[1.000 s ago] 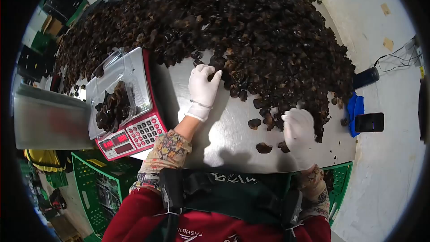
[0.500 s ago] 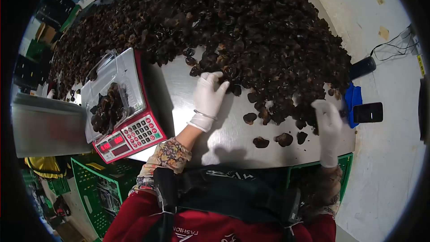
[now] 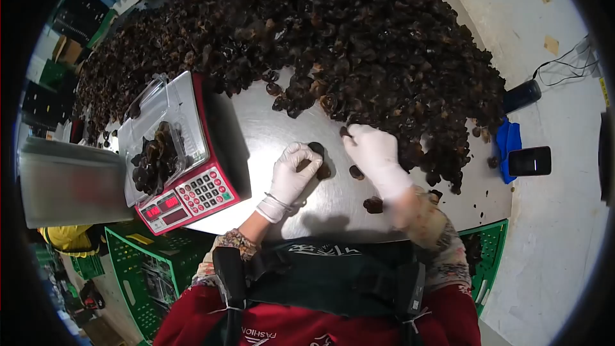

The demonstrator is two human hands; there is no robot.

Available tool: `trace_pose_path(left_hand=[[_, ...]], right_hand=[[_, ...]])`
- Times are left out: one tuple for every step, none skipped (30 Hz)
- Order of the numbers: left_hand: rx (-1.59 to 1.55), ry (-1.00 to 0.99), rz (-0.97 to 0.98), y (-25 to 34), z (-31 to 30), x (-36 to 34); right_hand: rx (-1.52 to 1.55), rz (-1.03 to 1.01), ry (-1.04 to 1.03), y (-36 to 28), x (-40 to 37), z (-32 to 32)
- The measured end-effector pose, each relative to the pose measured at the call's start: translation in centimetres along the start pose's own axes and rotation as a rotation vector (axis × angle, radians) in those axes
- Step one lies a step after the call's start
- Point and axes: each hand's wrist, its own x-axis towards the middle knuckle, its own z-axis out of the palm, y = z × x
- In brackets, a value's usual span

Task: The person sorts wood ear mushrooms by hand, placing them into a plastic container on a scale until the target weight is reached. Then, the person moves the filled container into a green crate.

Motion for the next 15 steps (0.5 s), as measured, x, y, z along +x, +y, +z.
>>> trace_pose_path(left_hand=[[-0.030, -0.028, -0.021, 0.0, -0.3, -0.1], [-0.062, -0.058, -0.042, 0.0, -0.4, -0.2], [-0.028, -0.057, 0.024, 0.0, -0.5, 0.2], [0.005, -0.055, 0.089, -0.2, -0.6, 1.1], [0.037, -0.052, 0.158, -0.2, -0.5, 2.2], [-0.023, -0.015, 0.092, 0.0, -0.5, 3.1], [0.242, 0.058, 0.264, -0.4, -0.7, 4.4], [0.295, 0.079, 0.374, 0.5, -0.7, 6.0], [0.381, 0.117, 0.407, 1.4, -0.1, 7.2], [0.439, 0.092, 0.413, 1.2, 0.6, 8.3], [0.499, 0.067, 0.416, 0.7, 1.3, 9.2], [0.501, 0.037, 0.391, -0.4, 1.7, 10.0], [0.507, 0.010, 0.369, -0.8, 1.9, 10.5], [0.416, 0.096, 0.426, -1.2, 1.9, 10.4], [0.361, 0.103, 0.421, -0.9, 1.4, 9.9]], right_hand=[[0.052, 0.010, 0.001, 0.7, -1.1, -2.4], [0.320, 0.152, -0.211, 1.0, -2.1, -6.4], [0.445, 0.094, -0.322, 4.0, -3.4, -7.5], [0.368, 0.089, -0.516, 4.6, -4.3, -10.8], [0.569, 0.081, -0.535, 7.1, -6.5, -11.9], [0.503, 0.132, -0.558, 7.8, -8.4, -14.5], [0.466, 0.248, -0.623, 9.5, -10.4, -15.7], [0.428, 0.363, -0.689, 11.0, -12.4, -16.5], [0.548, 0.518, -0.693, 11.6, -14.4, -17.1], [0.664, 0.671, -0.694, 11.9, -16.0, -17.5], [0.670, 0.713, -0.699, 11.8, -17.0, -17.8], [0.678, 0.754, -0.706, 11.7, -17.8, -17.9], [0.686, 0.788, -0.711, 11.8, -18.4, -17.9], [0.683, 0.779, -0.721, 12.3, -19.2, -17.7], [0.654, 0.793, -0.679, 12.8, -19.7, -17.1]])
